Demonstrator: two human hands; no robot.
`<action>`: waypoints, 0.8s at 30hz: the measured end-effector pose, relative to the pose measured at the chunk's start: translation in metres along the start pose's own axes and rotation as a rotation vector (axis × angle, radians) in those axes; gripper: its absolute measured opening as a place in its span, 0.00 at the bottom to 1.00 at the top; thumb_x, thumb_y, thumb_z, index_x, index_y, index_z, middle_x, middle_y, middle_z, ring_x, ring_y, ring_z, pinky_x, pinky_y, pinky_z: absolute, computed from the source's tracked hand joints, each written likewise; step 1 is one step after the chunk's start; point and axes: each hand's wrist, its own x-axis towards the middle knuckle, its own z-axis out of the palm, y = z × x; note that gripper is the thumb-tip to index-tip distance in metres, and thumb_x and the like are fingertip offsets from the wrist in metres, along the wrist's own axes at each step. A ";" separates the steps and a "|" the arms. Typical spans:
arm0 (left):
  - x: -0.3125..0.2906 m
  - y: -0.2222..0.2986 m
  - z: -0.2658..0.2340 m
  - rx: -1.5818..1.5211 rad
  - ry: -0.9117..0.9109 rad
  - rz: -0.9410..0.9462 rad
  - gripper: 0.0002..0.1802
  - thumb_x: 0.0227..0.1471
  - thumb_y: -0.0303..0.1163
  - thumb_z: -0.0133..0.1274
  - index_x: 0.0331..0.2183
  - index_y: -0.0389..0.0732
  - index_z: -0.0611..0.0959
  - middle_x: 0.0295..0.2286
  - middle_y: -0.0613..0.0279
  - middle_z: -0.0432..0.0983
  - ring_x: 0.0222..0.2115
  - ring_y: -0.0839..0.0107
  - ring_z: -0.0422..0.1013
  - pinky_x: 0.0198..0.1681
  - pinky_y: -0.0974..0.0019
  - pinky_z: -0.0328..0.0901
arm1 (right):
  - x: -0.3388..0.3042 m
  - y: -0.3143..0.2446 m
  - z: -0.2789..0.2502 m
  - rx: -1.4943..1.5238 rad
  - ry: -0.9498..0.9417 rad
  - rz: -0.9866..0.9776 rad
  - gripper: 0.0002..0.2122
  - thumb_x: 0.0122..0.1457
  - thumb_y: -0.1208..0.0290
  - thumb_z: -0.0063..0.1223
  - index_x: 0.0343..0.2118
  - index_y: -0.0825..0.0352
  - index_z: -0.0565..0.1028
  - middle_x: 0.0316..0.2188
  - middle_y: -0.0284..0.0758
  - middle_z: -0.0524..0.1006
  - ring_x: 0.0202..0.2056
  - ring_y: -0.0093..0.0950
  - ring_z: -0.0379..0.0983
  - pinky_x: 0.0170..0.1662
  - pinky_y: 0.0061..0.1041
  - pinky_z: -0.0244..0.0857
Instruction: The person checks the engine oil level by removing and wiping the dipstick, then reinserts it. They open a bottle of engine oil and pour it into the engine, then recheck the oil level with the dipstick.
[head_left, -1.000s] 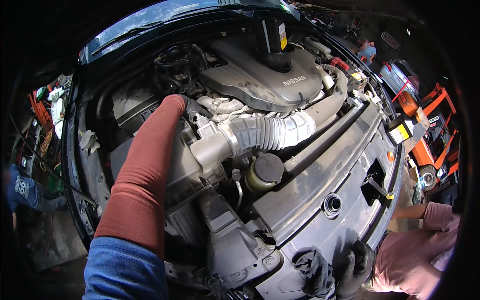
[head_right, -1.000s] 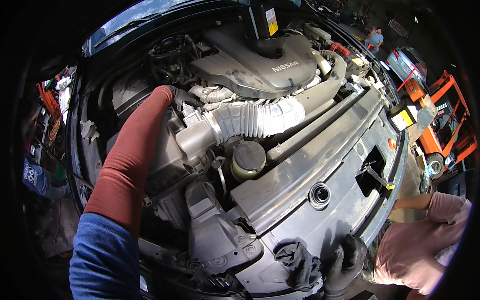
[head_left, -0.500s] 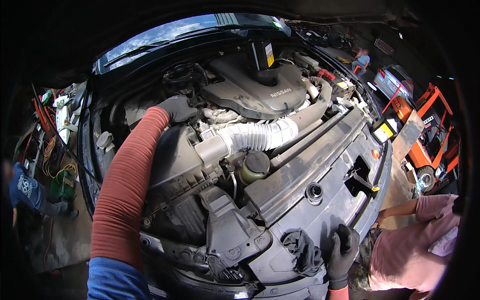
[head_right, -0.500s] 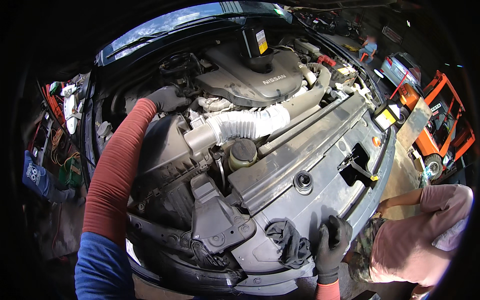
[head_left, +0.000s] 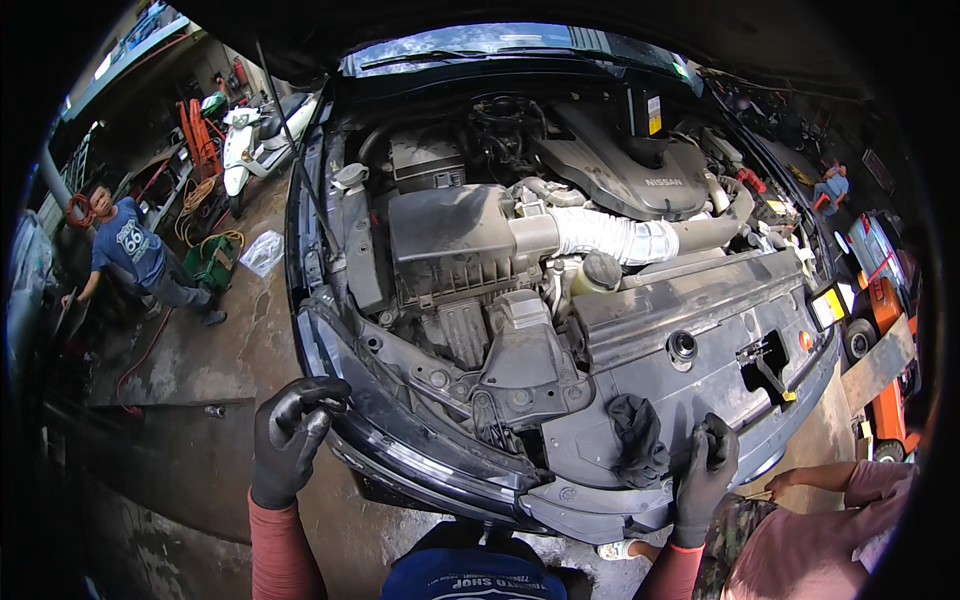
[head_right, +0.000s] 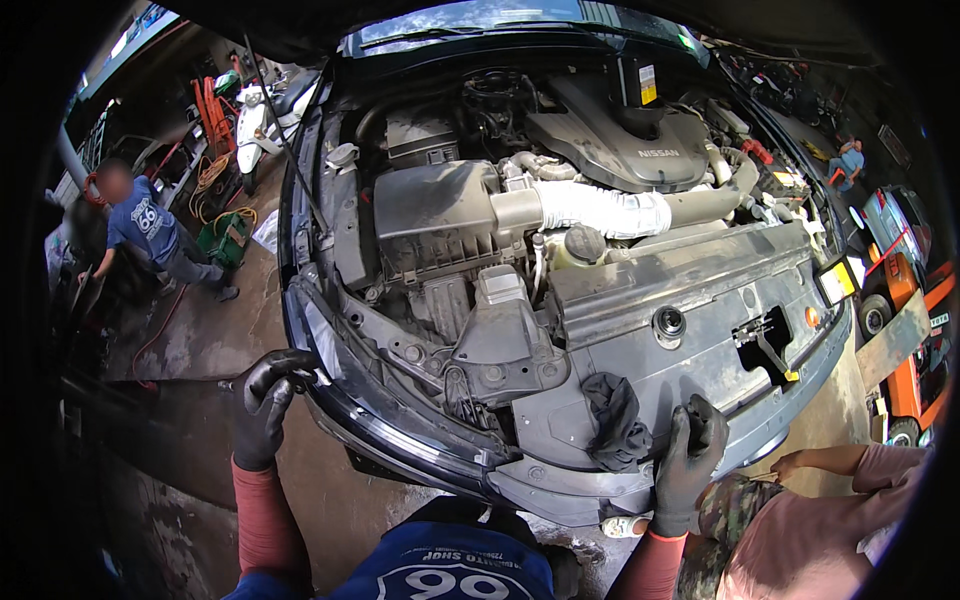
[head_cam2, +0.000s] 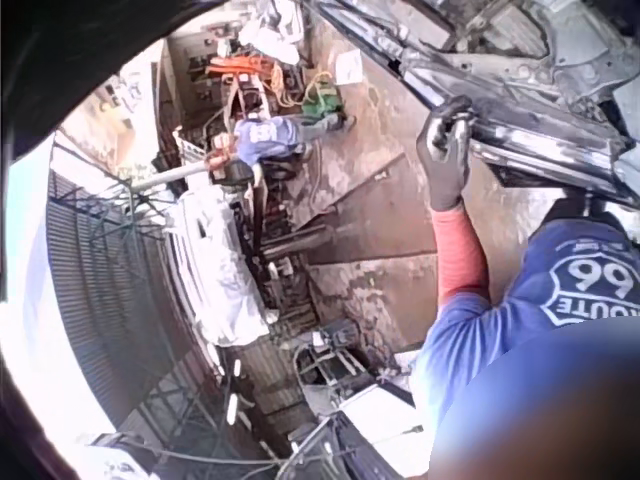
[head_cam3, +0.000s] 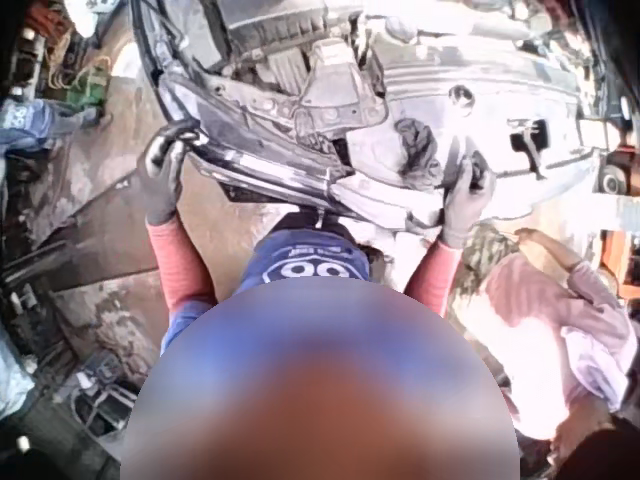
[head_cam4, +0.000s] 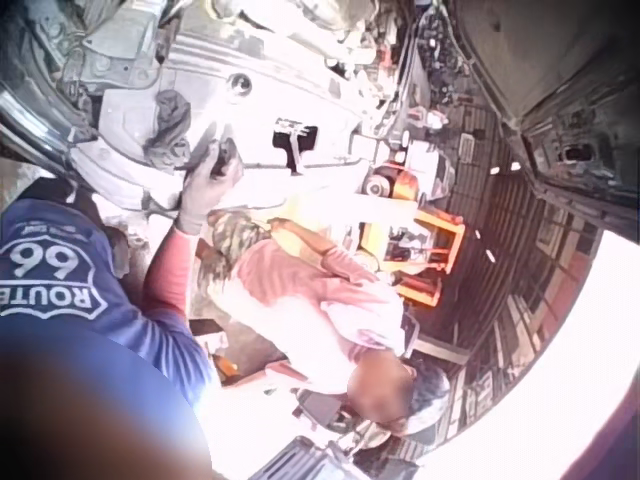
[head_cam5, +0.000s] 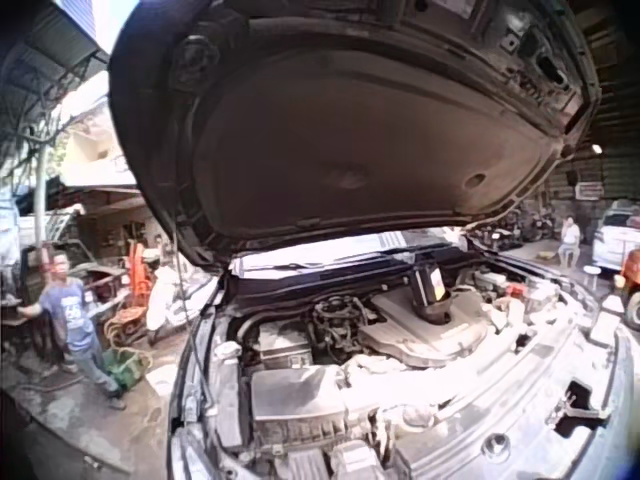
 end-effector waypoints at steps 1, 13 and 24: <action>-0.021 -0.012 -0.001 0.052 0.089 -0.015 0.15 0.62 0.27 0.54 0.47 0.29 0.85 0.43 0.53 0.83 0.44 0.68 0.78 0.51 0.63 0.71 | 0.000 -0.004 -0.001 -0.014 -0.041 -0.002 0.12 0.68 0.78 0.56 0.52 0.75 0.77 0.47 0.40 0.77 0.48 0.29 0.74 0.53 0.29 0.68; -0.044 -0.064 0.003 0.359 0.244 0.335 0.20 0.51 0.30 0.68 0.46 0.34 0.87 0.40 0.49 0.84 0.40 0.51 0.80 0.48 0.54 0.73 | 0.005 -0.098 0.047 -0.254 -0.162 -0.443 0.14 0.64 0.77 0.58 0.51 0.73 0.76 0.48 0.44 0.78 0.52 0.41 0.71 0.59 0.40 0.63; 0.014 -0.090 0.002 0.176 0.009 0.522 0.32 0.53 0.49 0.68 0.52 0.38 0.84 0.52 0.52 0.79 0.56 0.49 0.70 0.65 0.44 0.61 | 0.062 -0.213 0.220 -0.395 -0.413 -0.692 0.13 0.63 0.70 0.61 0.48 0.71 0.79 0.47 0.46 0.80 0.49 0.44 0.75 0.57 0.38 0.66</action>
